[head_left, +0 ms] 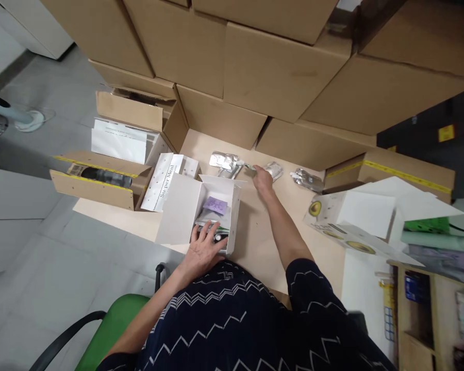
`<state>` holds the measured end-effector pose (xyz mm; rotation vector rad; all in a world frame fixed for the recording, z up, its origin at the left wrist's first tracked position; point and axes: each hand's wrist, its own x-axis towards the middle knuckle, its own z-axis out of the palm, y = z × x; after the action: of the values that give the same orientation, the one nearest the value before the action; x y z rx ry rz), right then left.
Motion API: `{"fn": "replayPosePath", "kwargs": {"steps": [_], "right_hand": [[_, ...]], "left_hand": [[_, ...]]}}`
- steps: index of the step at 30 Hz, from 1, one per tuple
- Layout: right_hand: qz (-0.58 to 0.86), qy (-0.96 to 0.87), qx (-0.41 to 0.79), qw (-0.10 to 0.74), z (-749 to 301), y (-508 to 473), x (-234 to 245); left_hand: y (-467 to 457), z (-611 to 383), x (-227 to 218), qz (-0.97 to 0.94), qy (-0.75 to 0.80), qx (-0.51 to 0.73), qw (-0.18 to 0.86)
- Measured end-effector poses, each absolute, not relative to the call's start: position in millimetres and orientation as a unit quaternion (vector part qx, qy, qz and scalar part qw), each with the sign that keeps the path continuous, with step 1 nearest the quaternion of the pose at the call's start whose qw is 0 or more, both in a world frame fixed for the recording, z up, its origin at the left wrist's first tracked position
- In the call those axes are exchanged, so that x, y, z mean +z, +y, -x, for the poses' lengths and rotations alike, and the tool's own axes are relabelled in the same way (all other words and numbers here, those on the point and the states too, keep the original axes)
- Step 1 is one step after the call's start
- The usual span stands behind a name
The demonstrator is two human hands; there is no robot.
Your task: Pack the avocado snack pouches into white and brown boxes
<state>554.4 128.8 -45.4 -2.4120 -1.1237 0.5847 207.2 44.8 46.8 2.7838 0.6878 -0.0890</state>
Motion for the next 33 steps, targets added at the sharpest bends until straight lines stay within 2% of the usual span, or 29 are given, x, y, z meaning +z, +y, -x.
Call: {"fn": "replayPosePath", "kwargs": {"steps": [3, 6, 7, 9, 12, 16, 19, 21, 23, 28, 30, 33], "right_hand": [[0.851, -0.312, 0.216, 0.363, -550.5, 75.6, -26.9], [0.711, -0.273, 0.264, 0.592, -537.3, 23.2, 12.3], [0.659, -0.271, 0.276, 0.645, -531.2, 8.6, 29.9], [0.61, -0.283, 0.282, 0.684, -516.9, -12.7, 67.5], [0.595, -0.309, 0.265, 0.692, -487.4, -20.7, 114.7], [0.565, -0.362, 0.285, 0.685, -433.5, 4.8, 133.4], [0.561, -0.414, 0.332, 0.635, -399.1, 31.8, 120.0], [0.592, -0.459, 0.335, 0.571, -386.8, 46.0, 108.2], [0.655, -0.503, 0.314, 0.468, -382.6, 55.9, 99.4], [0.736, -0.625, 0.232, 0.117, -383.5, 67.1, 97.5], [0.725, -0.657, 0.205, 0.02, -382.6, 69.5, 100.6], [0.709, -0.67, 0.205, -0.077, -380.2, 73.9, 104.3]], "left_hand": [[44.0, -209.1, 43.8, -0.967, 0.213, -0.022, 0.138], [43.2, -211.0, 40.2, -0.972, 0.186, -0.008, 0.143], [42.9, -211.8, 39.5, -0.973, 0.179, -0.004, 0.143], [41.7, -213.9, 38.8, -0.975, 0.172, -0.002, 0.14], [38.2, -219.6, 38.1, -0.977, 0.168, -0.007, 0.13], [32.3, -229.6, 37.2, -0.979, 0.165, -0.004, 0.119], [27.7, -232.7, 38.1, -0.981, 0.16, 0.007, 0.107], [24.4, -231.5, 38.5, -0.982, 0.159, 0.012, 0.104], [21.4, -228.9, 37.6, -0.982, 0.16, 0.013, 0.103], [16.5, -224.7, 31.3, -0.984, 0.155, 0.016, 0.082], [15.5, -225.0, 29.2, -0.985, 0.152, 0.014, 0.079], [14.7, -225.9, 26.6, -0.986, 0.144, 0.011, 0.082]]}}
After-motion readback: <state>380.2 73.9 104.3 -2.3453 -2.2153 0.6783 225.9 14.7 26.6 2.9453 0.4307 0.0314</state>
